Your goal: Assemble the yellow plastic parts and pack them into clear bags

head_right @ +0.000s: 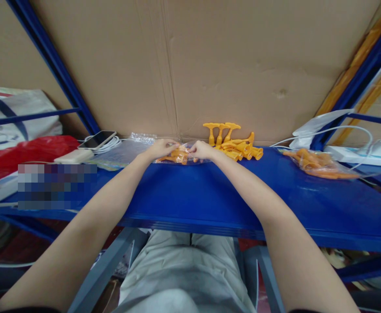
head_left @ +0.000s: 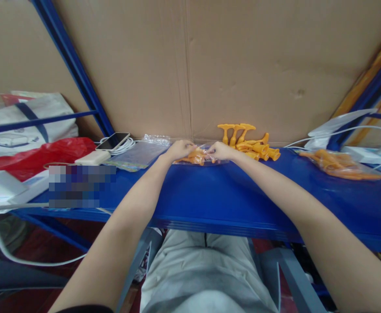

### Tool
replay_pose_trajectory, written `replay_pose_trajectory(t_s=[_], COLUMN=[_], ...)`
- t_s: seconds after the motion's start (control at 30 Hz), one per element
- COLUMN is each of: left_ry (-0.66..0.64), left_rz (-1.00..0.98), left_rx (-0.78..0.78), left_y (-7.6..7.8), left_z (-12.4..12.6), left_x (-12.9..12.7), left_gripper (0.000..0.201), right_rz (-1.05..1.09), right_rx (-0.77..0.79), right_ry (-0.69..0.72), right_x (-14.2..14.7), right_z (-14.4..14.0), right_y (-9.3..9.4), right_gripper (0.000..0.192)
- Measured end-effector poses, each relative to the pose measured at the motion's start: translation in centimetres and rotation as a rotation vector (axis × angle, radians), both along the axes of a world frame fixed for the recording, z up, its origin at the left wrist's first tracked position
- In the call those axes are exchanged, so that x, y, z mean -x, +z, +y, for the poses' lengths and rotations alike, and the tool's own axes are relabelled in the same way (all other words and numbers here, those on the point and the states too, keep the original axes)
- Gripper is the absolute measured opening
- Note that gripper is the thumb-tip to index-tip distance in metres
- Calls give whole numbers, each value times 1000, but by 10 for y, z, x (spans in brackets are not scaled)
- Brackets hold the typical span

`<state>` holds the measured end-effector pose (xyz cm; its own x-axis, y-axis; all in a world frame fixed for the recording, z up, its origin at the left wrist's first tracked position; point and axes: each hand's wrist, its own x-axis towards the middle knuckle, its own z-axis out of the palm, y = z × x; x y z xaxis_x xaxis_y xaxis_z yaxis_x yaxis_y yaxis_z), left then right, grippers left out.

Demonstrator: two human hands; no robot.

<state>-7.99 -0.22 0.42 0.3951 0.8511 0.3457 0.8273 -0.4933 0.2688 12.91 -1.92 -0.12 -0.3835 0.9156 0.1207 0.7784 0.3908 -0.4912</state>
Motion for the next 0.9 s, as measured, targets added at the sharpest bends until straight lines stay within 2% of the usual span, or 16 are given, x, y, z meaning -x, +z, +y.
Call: replay_pose_trajectory(t_s=[0.07, 0.13, 0.33, 0.43, 0.5, 0.6, 0.9], left_ry=[-102, -142, -117, -108, -97, -72, -59], left_rz=[0, 28, 128, 93, 78, 76, 100], left_rx=[3, -20, -106, -166, -196, -235, -266], left_y=[3, 4, 0, -3, -5, -8, -10], left_z=[-6, -10, -13, -12, -11, -11, -12], left_x=[-9, -17, -26, -25, -25, -24, -25], left_gripper=[35, 32, 26, 25, 25, 25, 24], right_rz=[205, 387, 833, 994, 983, 903, 854], right_rx=[-1, 10, 192, 159, 121, 105, 143], right_ry=[-25, -70, -149, -221, -242, -238, -194], right_x=[-1, -2, 4, 9, 11, 12, 12], right_z=[0, -1, -2, 3, 6, 7, -5], right_y=[-5, -9, -23, -34, -40, -45, -37], right_gripper=[21, 18, 13, 26, 31, 30, 14])
